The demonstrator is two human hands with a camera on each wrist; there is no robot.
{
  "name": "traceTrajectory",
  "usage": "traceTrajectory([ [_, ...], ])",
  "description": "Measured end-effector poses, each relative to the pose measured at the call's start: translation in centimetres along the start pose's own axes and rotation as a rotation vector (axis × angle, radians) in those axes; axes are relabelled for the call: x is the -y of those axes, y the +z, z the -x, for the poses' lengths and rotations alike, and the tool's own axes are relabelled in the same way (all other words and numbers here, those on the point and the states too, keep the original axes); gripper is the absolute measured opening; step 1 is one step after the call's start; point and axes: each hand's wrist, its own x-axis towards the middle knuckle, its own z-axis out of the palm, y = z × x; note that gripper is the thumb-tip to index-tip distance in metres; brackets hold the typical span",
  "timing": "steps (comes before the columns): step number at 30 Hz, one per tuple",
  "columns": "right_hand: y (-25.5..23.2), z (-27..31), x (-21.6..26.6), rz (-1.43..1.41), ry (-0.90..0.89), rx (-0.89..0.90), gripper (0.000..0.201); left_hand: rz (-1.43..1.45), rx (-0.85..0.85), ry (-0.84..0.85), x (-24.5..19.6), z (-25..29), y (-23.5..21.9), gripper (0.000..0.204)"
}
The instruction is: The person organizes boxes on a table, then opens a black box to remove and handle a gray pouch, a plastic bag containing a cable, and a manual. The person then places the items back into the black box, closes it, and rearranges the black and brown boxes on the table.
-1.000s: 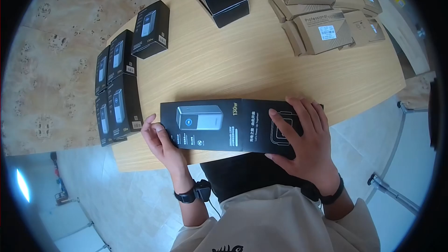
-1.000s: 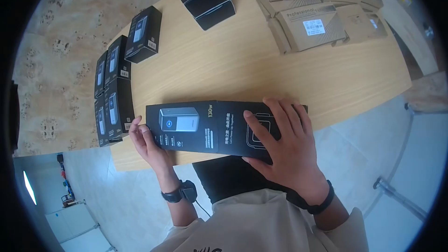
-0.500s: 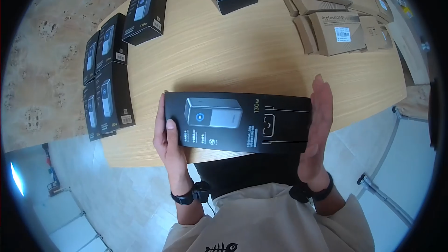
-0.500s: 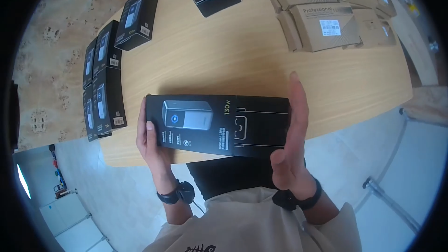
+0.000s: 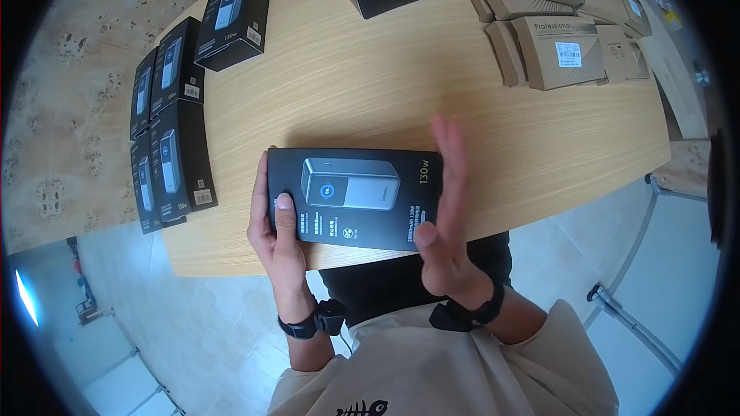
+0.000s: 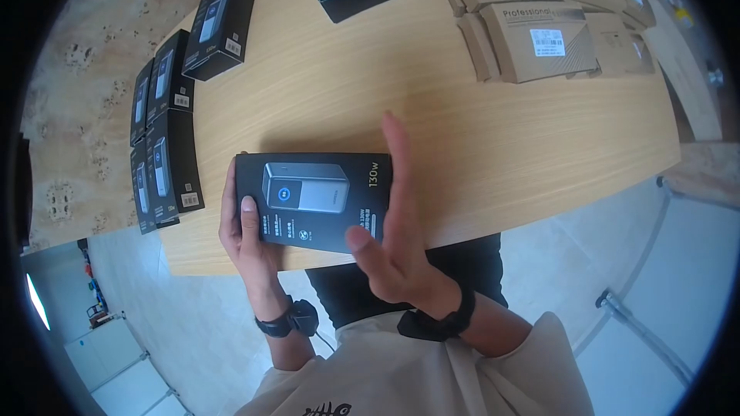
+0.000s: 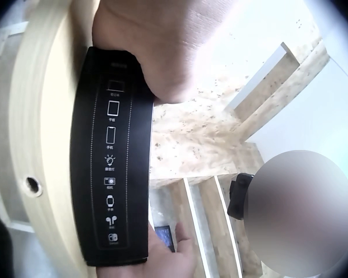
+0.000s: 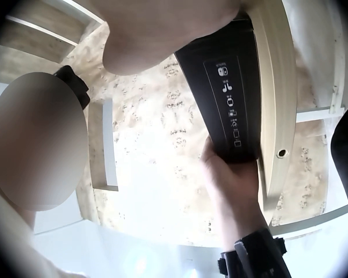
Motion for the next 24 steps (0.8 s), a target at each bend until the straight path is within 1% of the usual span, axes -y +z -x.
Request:
traceTrajectory([
  [1,0.2,-0.1,0.4,-0.044,0.051,0.0,0.101,-0.014,0.017,0.0,0.0,0.0,-0.1,0.056],
  [5,0.3,-0.1,0.5,-0.049,0.083,0.005,0.099,-0.062,0.03,0.005,0.0,0.0,-0.3,0.058],
  [11,-0.6,-0.2,0.7,-0.081,0.119,0.004,0.096,-0.015,0.016,-0.011,-0.1,0.1,-0.1,0.056],
  [13,-1.4,-0.4,0.8,-0.163,0.253,-0.065,0.095,-0.02,0.01,-0.004,0.0,0.1,-0.1,0.055],
  [14,-1.7,-0.5,0.5,-0.162,0.255,-0.066,0.095,-0.025,0.004,0.003,0.0,0.1,-0.1,0.054],
  [16,-2.3,-0.6,-0.2,-0.206,0.314,-0.172,0.086,-0.022,-0.004,0.009,0.3,0.1,-0.1,0.054],
  [19,-1.6,-0.4,-0.4,-0.207,0.322,-0.182,0.082,-0.027,-0.015,0.02,0.4,0.1,0.0,0.053],
  [20,-1.2,-0.3,-0.4,-0.208,0.325,-0.183,0.082,-0.034,-0.017,0.021,0.3,0.1,0.0,0.053],
  [22,-0.3,-0.3,-0.2,-0.152,0.288,-0.087,0.082,-0.047,-0.032,0.018,0.2,0.1,0.2,0.054],
  [23,0.0,-0.2,-0.1,-0.151,0.29,-0.087,0.082,-0.06,-0.049,0.017,0.1,0.2,0.2,0.055],
  [24,0.3,-0.2,0.0,-0.138,0.274,-0.058,0.086,-0.061,-0.048,0.015,0.2,0.2,0.1,0.055],
])
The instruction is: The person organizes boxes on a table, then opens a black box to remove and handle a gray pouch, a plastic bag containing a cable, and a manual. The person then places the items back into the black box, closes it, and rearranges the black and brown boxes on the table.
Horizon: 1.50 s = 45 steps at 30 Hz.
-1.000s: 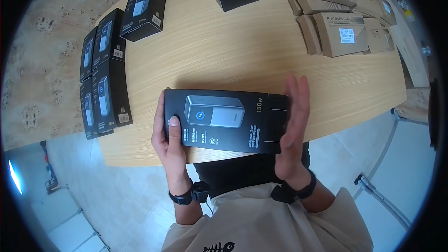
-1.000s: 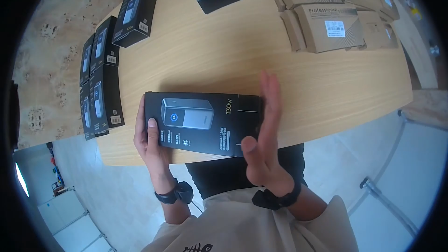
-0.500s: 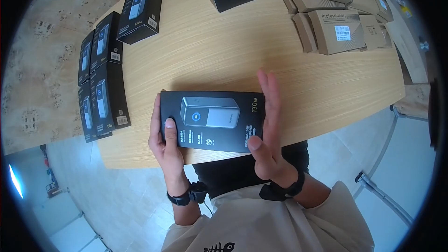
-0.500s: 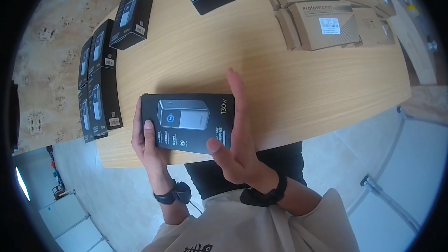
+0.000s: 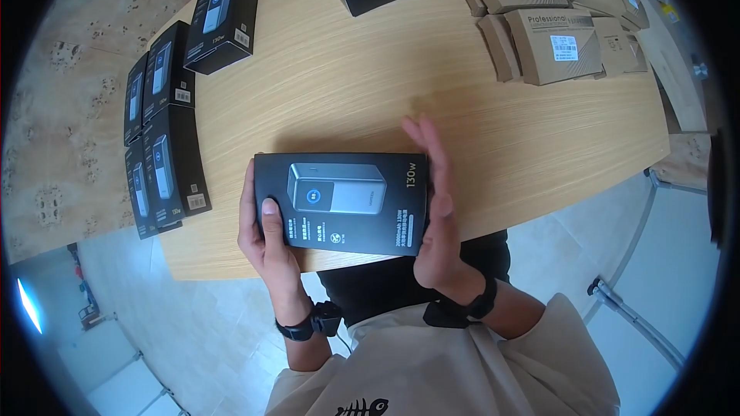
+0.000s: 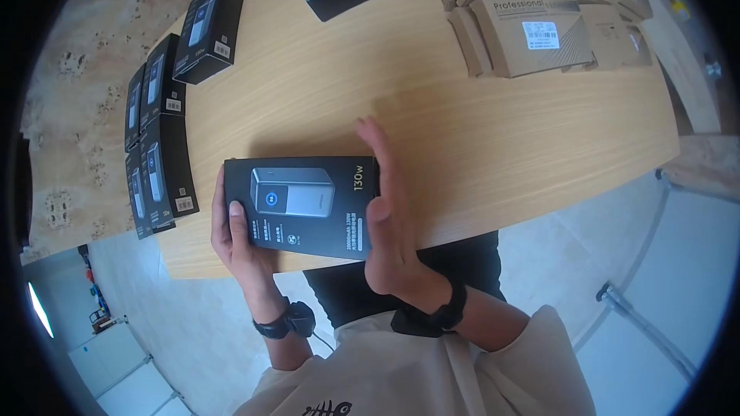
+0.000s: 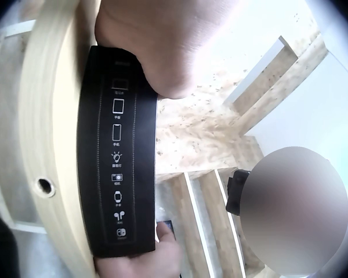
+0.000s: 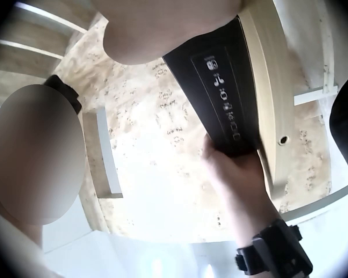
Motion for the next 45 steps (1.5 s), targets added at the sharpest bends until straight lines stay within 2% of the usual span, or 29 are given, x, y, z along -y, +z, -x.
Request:
traceTrajectory([
  [6,0.5,-0.2,0.4,0.04,-0.014,0.02,0.095,0.005,-0.016,-0.003,0.5,-0.2,-0.6,0.053],
  [9,0.4,-0.3,0.7,0.045,-0.008,0.029,0.096,0.11,0.011,-0.027,0.2,-0.3,-0.3,0.051],
  [14,0.7,-0.1,0.3,-0.01,0.052,-0.045,0.092,-0.072,0.05,0.032,-0.4,-1.4,-0.7,0.049],
  [15,1.4,0.0,0.4,-0.114,0.087,-0.079,0.084,-0.158,0.008,0.056,-0.8,-1.8,-0.6,0.049],
  [16,2.5,0.3,0.1,-0.126,0.077,-0.071,0.084,-0.245,-0.033,0.078,-1.2,-2.2,-0.7,0.049],
  [17,3.7,0.6,-0.3,-0.114,0.069,-0.147,0.086,-0.391,-0.152,0.191,-0.3,-2.7,-1.4,0.047],
  [18,4.5,0.9,-0.4,-0.102,0.065,-0.228,0.089,-0.403,-0.296,0.278,-1.0,-2.9,-1.2,0.041],
  [19,4.8,1.3,-0.2,-0.114,0.056,-0.234,0.089,-0.417,-0.379,0.311,-0.9,-2.7,-1.5,0.037],
  [20,5.1,2.0,0.0,-0.043,0.011,-0.121,0.081,-0.432,-0.459,0.343,-0.7,-2.2,-2.1,0.034],
  [22,5.8,3.1,0.4,0.098,-0.07,0.106,0.07,-0.444,-0.443,0.386,-1.3,-0.4,-2.9,0.032],
  [24,5.8,3.4,0.4,0.078,-0.073,0.133,0.063,-0.845,-0.297,0.445,-2.9,2.0,-3.4,0.032],
  [26,5.3,3.4,0.3,0.063,-0.07,0.164,0.06,-0.832,-0.294,0.407,-3.5,3.4,-3.9,0.038],
  [28,4.7,3.0,0.1,0.023,-0.053,0.29,0.055,-0.88,-0.034,0.335,-4.3,4.5,-4.7,0.044],
  [29,5.0,3.2,-0.1,-0.011,-0.027,0.247,0.052,-0.956,0.089,0.31,-4.2,4.7,-5.7,0.053],
  [30,5.0,3.1,-0.1,-0.016,-0.022,0.25,0.052,-0.961,0.089,0.305,-4.3,4.8,-5.9,0.053],
  [32,4.5,2.7,0.1,0.132,-0.063,0.417,0.047,-1.001,0.18,0.366,-4.6,4.5,-5.8,0.058],
  [33,4.5,2.5,0.0,0.129,-0.063,0.419,0.047,-1.016,0.206,0.356,-4.6,4.1,-6.1,0.064],
  [35,4.5,2.2,-0.2,0.128,-0.208,0.573,0.039,-1.062,0.198,0.356,-4.7,3.1,-6.5,0.065],
  [40,4.5,2.3,-0.2,0.203,-0.289,0.612,0.025,-1.24,0.136,0.406,-3.8,0.6,-5.7,0.071],
  [45,4.6,2.5,-0.3,0.272,-0.343,0.597,0.017,-1.265,0.015,0.429,-2.9,-1.7,-4.7,0.064],
])
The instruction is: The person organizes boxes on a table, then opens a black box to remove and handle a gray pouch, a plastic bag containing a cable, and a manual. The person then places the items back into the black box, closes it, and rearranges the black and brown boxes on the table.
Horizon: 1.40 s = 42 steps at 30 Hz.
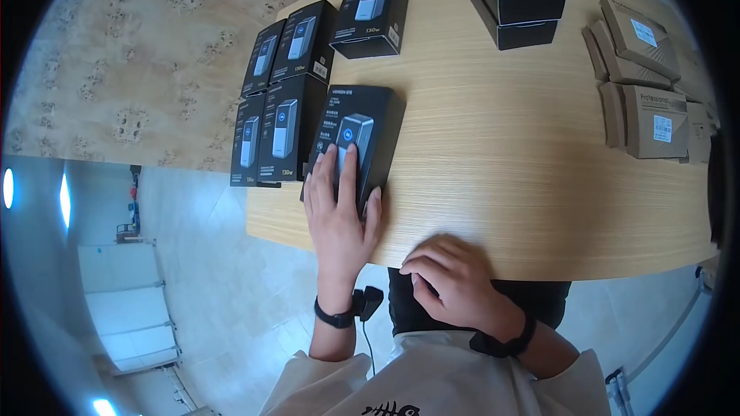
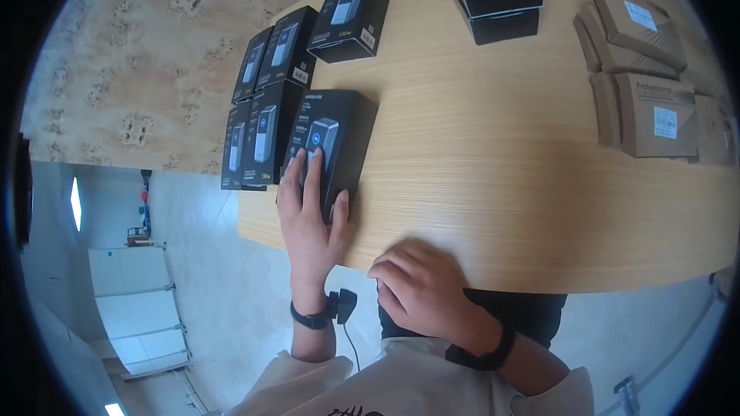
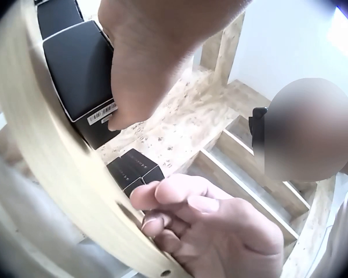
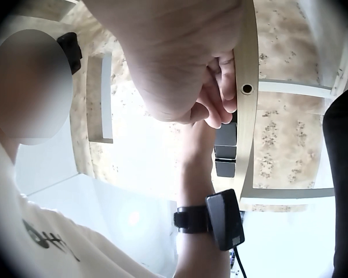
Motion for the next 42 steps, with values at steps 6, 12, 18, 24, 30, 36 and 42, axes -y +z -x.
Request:
traceTrajectory([
  [6,-0.1,-0.2,0.1,0.063,-0.037,0.05,0.014,-0.037,-0.074,-0.046,0.5,-1.9,1.5,0.064],
  [12,0.3,-0.2,0.4,0.112,-0.041,0.092,0.013,-0.045,-0.092,-0.056,0.7,-2.9,2.2,0.064],
  [18,0.3,-0.3,0.6,0.132,-0.038,0.101,0.013,-0.04,-0.09,-0.059,0.7,-3.1,2.1,0.064],
  [24,0.4,-0.2,0.6,0.137,-0.029,0.096,0.013,-0.063,-0.107,-0.07,0.5,-3.3,2.4,0.064],
  [30,0.5,-0.1,0.4,0.125,-0.04,0.087,0.013,-0.098,-0.132,-0.087,0.4,-3.5,2.8,0.064],
  [36,0.4,-0.2,0.5,0.128,-0.042,0.093,0.013,-0.122,-0.141,-0.106,0.3,-3.6,3.1,0.063],
  [42,0.4,-0.2,0.4,0.159,-0.079,0.099,0.008,-0.122,-0.124,-0.112,0.2,-3.6,2.9,0.064],
])
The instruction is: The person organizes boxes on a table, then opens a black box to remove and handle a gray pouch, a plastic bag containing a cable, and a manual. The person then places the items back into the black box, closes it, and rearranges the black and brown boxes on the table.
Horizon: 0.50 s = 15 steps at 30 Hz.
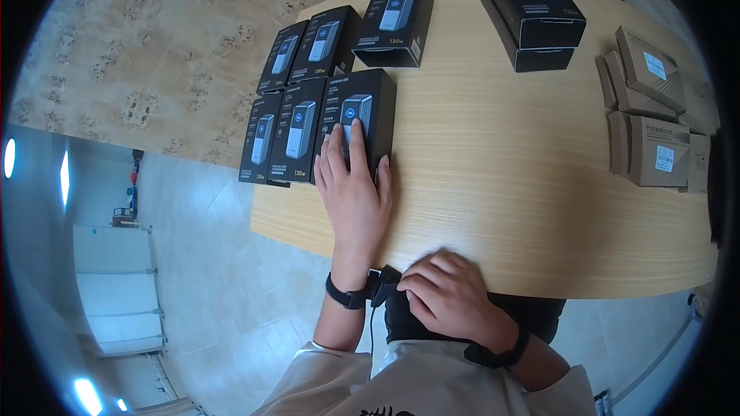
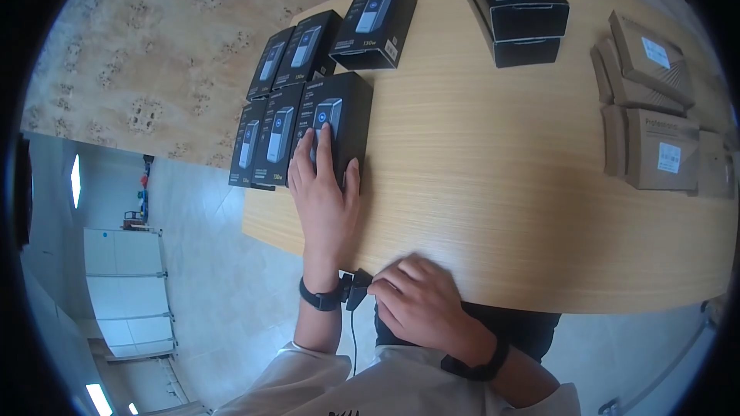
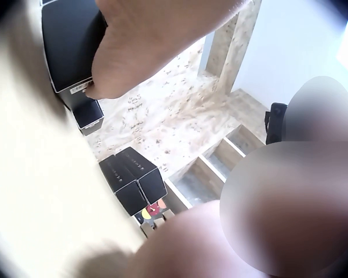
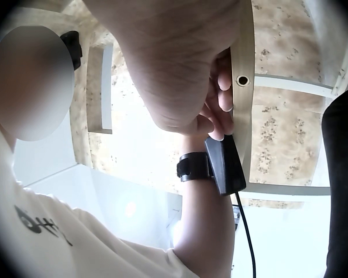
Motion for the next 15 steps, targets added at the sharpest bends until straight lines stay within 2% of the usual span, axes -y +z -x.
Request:
traceTrajectory([
  [5,-0.2,0.0,-0.1,-0.032,-0.006,0.011,0.007,0.098,0.037,0.011,-0.7,-0.4,-2.5,0.063],
  [7,-0.3,0.0,-0.3,-0.057,-0.022,0.009,0.006,0.071,0.152,0.114,-0.4,-1.3,-4.6,0.056],
  [9,-0.3,0.1,-0.2,-0.055,-0.032,0.003,0.006,0.172,0.191,0.119,-1.4,-3.8,-7.2,0.053],
  [11,-0.3,0.1,-0.3,-0.048,-0.049,0.007,0.006,0.304,0.483,0.016,-3.0,-7.1,-9.1,0.053],
  [12,-0.2,0.2,-0.4,-0.043,-0.053,0.017,0.007,0.251,0.49,0.084,-3.3,-8.7,-9.0,0.056],
  [13,-0.1,0.3,-0.5,-0.039,-0.058,0.028,0.008,0.259,0.477,0.083,-3.4,-10.4,-8.0,0.056],
  [15,-0.2,0.3,-0.4,-0.025,-0.064,0.035,0.008,0.08,0.363,0.25,-3.1,-13.5,-4.1,0.069],
])
